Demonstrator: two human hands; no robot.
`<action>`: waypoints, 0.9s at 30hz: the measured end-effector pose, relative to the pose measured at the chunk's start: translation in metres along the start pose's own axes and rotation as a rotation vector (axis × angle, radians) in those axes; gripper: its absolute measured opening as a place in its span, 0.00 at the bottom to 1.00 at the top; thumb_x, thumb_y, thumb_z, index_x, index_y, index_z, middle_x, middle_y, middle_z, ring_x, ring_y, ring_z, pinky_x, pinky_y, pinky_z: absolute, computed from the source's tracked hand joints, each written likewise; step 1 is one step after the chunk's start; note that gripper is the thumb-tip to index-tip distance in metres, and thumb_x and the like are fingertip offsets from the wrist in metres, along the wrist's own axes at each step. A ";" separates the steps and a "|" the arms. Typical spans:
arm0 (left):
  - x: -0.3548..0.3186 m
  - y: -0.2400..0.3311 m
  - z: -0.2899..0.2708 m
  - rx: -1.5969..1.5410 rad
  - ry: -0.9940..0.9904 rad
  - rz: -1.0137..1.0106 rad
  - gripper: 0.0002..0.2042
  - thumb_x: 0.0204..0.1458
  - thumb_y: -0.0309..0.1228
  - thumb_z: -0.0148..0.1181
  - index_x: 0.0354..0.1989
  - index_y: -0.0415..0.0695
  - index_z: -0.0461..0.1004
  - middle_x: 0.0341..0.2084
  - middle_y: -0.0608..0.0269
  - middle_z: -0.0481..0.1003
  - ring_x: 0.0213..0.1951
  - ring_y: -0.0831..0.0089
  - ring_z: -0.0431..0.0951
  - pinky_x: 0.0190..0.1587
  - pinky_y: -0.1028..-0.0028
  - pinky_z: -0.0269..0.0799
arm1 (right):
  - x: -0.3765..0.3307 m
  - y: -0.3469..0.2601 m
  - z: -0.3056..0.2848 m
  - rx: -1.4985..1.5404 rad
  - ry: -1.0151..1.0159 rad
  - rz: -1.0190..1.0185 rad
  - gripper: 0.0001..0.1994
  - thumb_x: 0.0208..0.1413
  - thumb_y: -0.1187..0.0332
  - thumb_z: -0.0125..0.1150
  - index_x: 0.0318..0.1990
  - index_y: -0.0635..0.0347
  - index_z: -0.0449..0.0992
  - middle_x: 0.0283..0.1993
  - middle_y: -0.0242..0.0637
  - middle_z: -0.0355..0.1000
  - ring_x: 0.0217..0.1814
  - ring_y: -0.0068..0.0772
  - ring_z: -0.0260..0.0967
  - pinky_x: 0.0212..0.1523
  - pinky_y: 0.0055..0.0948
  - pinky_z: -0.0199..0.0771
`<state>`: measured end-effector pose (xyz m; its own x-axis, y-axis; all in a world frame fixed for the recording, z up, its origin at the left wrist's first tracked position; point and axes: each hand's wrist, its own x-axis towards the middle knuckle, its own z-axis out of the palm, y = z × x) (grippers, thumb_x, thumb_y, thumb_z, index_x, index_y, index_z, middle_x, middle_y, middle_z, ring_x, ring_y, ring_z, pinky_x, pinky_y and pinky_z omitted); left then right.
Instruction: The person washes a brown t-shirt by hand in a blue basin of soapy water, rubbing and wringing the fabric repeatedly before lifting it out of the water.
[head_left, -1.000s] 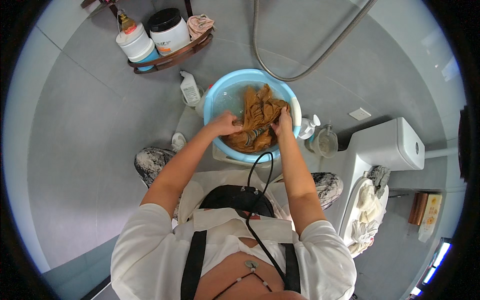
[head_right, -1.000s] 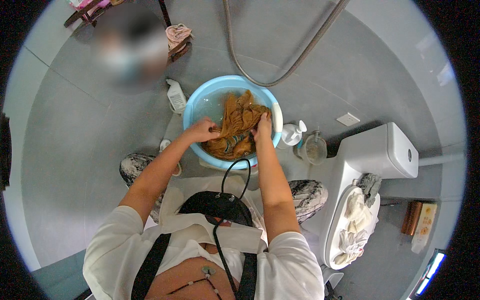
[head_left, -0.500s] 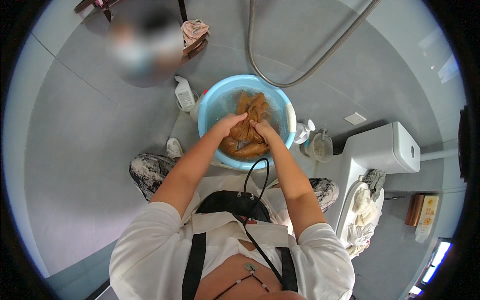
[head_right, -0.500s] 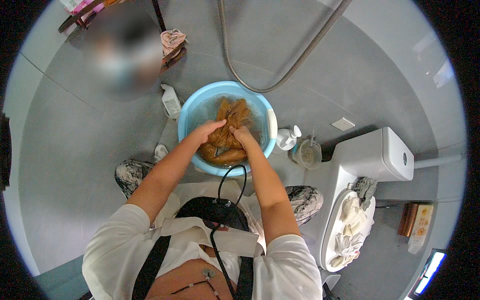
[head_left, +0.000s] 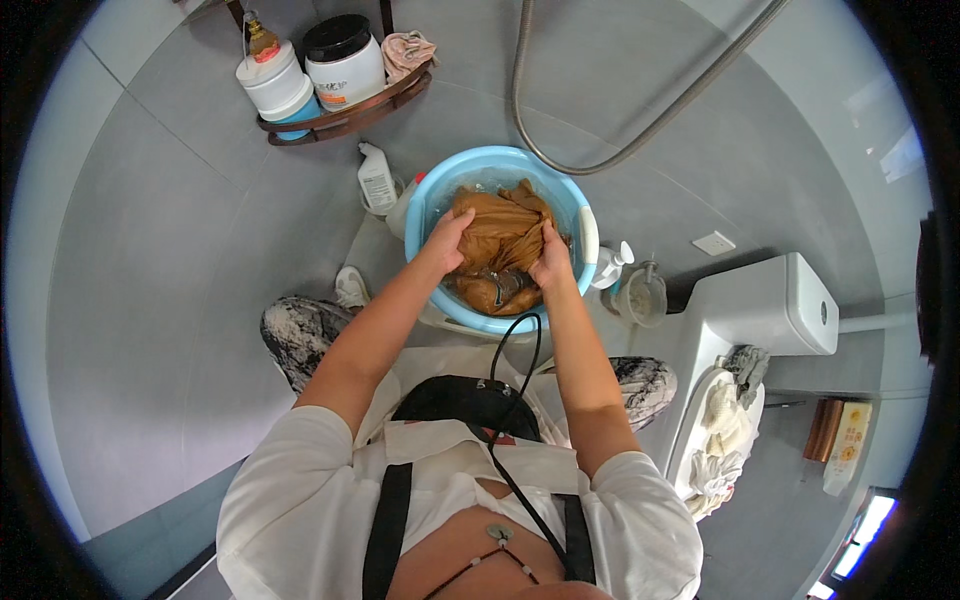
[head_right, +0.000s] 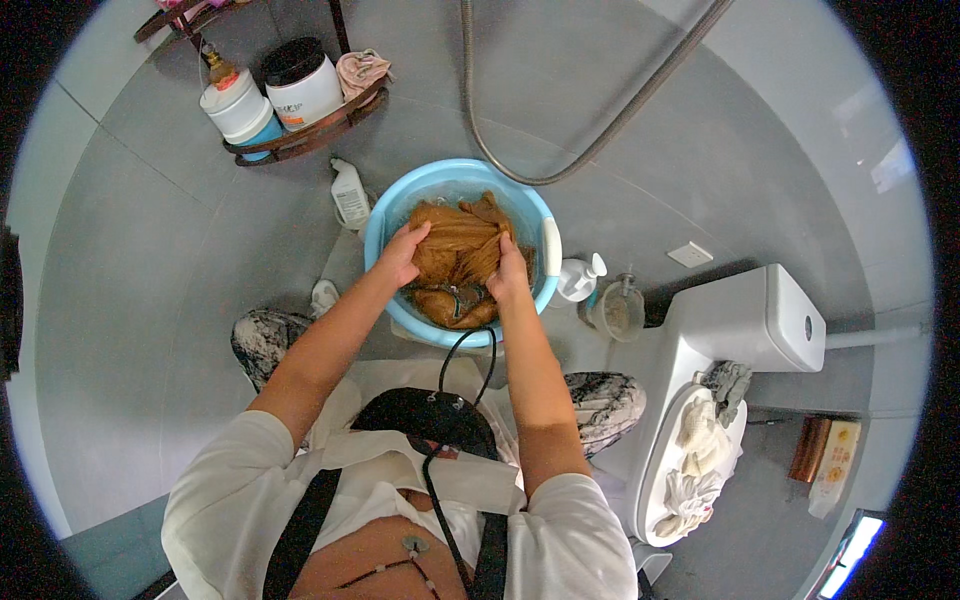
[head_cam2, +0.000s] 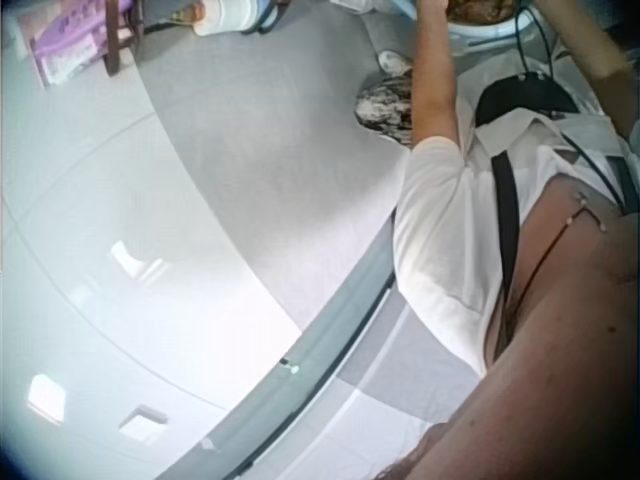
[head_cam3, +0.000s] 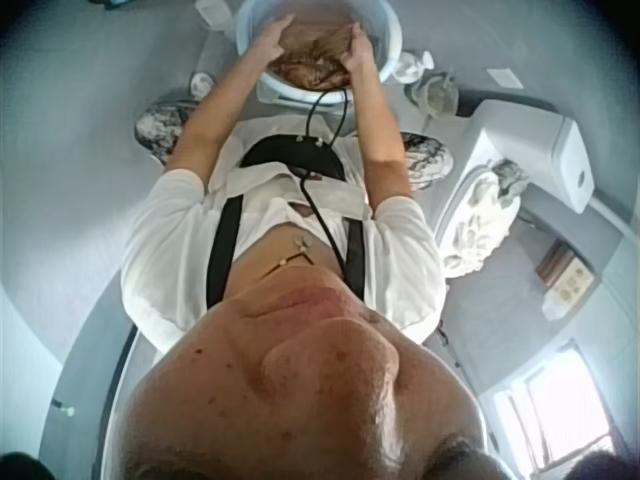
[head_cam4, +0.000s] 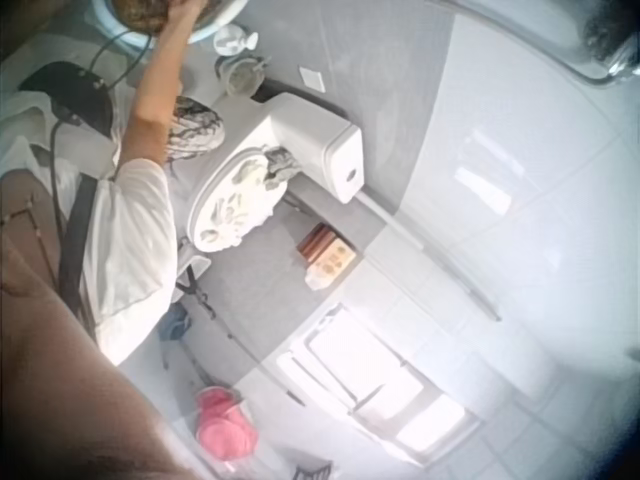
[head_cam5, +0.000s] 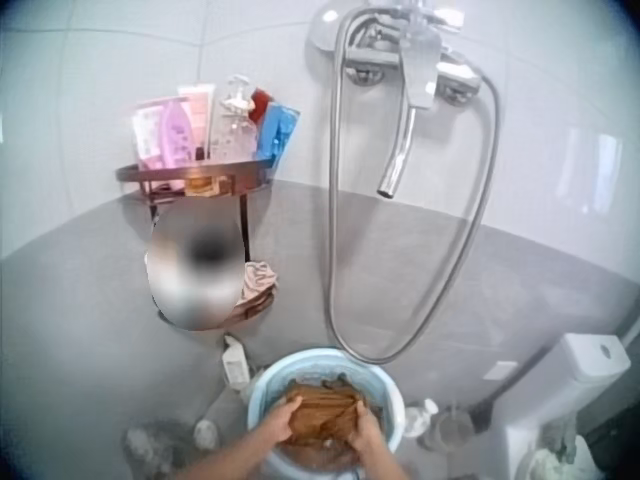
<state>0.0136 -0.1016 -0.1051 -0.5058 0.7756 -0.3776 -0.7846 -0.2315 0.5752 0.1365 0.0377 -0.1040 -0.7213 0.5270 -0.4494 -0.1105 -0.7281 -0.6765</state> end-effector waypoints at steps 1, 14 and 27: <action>0.000 -0.003 -0.001 -0.022 0.026 -0.003 0.18 0.52 0.33 0.51 0.50 0.44 0.60 0.46 0.56 0.66 0.49 0.61 0.67 0.49 0.57 0.65 | 0.003 0.001 -0.001 0.008 0.044 0.038 0.19 0.60 0.59 0.38 0.55 0.56 0.58 0.53 0.38 0.61 0.53 0.37 0.60 0.50 0.39 0.64; -0.022 -0.005 0.017 -0.084 -0.110 -0.171 0.29 0.52 0.54 0.39 0.56 0.47 0.55 0.55 0.60 0.58 0.56 0.62 0.58 0.56 0.60 0.54 | -0.017 0.003 0.007 -0.188 -0.209 0.197 0.29 0.53 0.54 0.49 0.57 0.63 0.53 0.57 0.45 0.56 0.59 0.41 0.55 0.56 0.43 0.57; 0.001 0.022 -0.002 0.720 -0.044 -0.104 0.29 0.51 0.51 0.44 0.56 0.44 0.56 0.53 0.56 0.60 0.52 0.65 0.64 0.55 0.65 0.53 | -0.021 -0.010 0.018 -0.605 -0.090 -0.329 0.23 0.40 0.78 0.49 0.50 0.64 0.60 0.41 0.41 0.67 0.42 0.33 0.65 0.44 0.29 0.66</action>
<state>-0.0055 -0.1069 -0.0943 -0.4146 0.7990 -0.4356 -0.3901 0.2765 0.8783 0.1400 0.0258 -0.0772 -0.7725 0.6210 -0.1329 0.0485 -0.1510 -0.9874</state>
